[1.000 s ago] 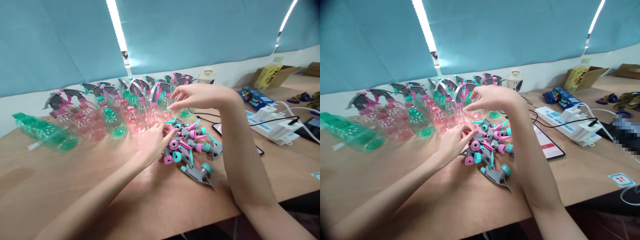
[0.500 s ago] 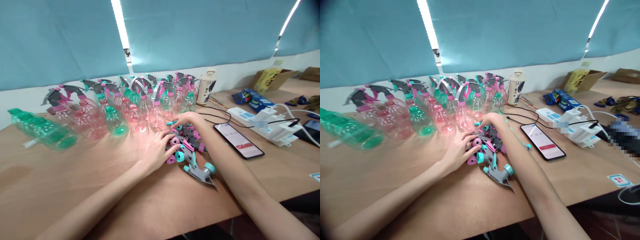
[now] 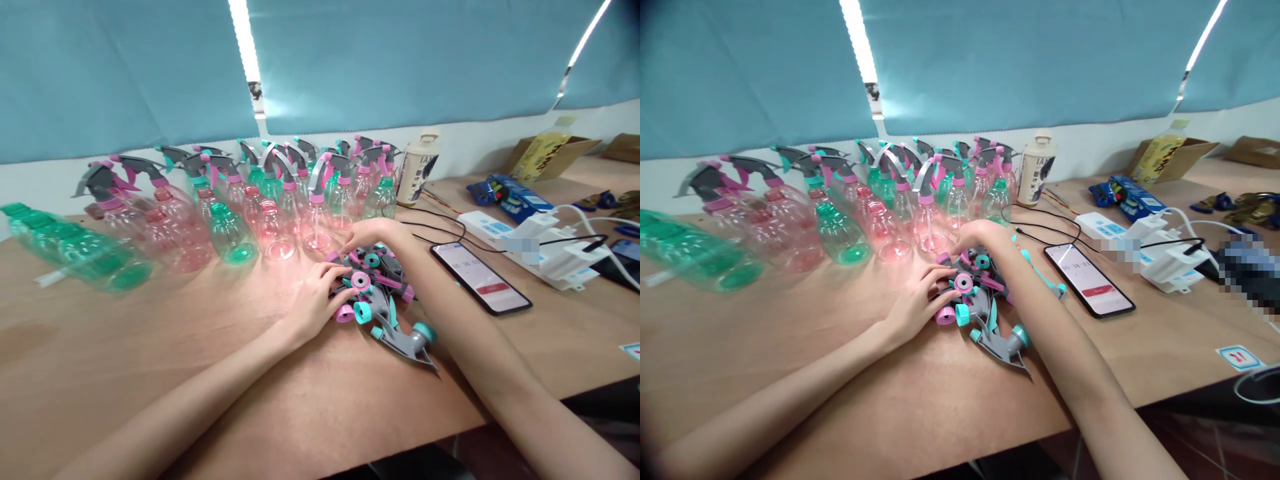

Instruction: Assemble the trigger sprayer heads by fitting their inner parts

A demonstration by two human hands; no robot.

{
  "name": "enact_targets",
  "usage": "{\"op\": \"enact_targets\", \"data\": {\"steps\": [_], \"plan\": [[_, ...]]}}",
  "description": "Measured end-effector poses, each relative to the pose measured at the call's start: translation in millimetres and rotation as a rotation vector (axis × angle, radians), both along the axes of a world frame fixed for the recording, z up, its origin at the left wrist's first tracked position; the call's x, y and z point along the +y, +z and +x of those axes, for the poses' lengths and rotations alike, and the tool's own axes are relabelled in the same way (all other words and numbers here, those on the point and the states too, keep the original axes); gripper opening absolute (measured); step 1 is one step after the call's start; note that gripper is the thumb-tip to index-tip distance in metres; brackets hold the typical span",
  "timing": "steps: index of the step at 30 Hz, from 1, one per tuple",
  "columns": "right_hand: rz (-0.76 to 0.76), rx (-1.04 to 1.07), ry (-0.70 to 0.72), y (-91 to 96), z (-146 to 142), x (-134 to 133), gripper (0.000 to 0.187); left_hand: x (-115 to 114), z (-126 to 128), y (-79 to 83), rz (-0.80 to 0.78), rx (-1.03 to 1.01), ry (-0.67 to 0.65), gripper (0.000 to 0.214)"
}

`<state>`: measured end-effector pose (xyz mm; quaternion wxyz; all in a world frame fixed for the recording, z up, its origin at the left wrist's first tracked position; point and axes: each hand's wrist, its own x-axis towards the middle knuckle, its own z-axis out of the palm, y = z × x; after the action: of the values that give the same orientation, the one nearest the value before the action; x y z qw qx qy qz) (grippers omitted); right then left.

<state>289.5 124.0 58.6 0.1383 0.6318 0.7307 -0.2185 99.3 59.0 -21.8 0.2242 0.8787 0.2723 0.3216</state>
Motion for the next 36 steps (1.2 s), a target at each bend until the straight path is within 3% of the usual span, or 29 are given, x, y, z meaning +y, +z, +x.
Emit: {"op": "enact_targets", "data": {"steps": [5,9,14,19,25,28,33,36], "plan": [[0.012,0.015,0.034,7.0,-10.2,-7.9,0.038,-3.3,-2.3,6.0,0.025,-0.02,0.005,0.024],[0.053,0.024,0.043,14.5,-15.4,-16.1,0.035,1.7,-4.2,5.8,0.033,-0.043,0.126,0.02],[0.146,0.018,0.002,32.3,-26.4,-33.5,0.051,16.2,-1.6,-3.1,-0.012,-0.005,0.254,0.031],[0.203,0.092,0.051,45.8,-40.8,-50.6,0.059,21.0,-2.1,-4.5,-0.075,0.032,0.239,0.024],[0.164,0.137,0.095,40.6,-43.9,-50.6,0.063,16.1,-15.8,-0.7,-0.173,-0.058,0.18,0.012],[0.178,0.14,0.097,38.1,-41.6,-46.9,0.065,14.3,-24.7,-2.0,-0.209,-0.133,0.167,0.019],[0.198,0.265,0.157,40.7,-44.1,-48.8,0.053,11.7,-45.3,-0.6,-0.14,-0.212,0.254,0.047],[0.208,0.317,0.17,38.9,-51.3,-52.8,0.051,8.1,-61.8,4.1,-0.066,-0.182,0.298,0.035]]}}
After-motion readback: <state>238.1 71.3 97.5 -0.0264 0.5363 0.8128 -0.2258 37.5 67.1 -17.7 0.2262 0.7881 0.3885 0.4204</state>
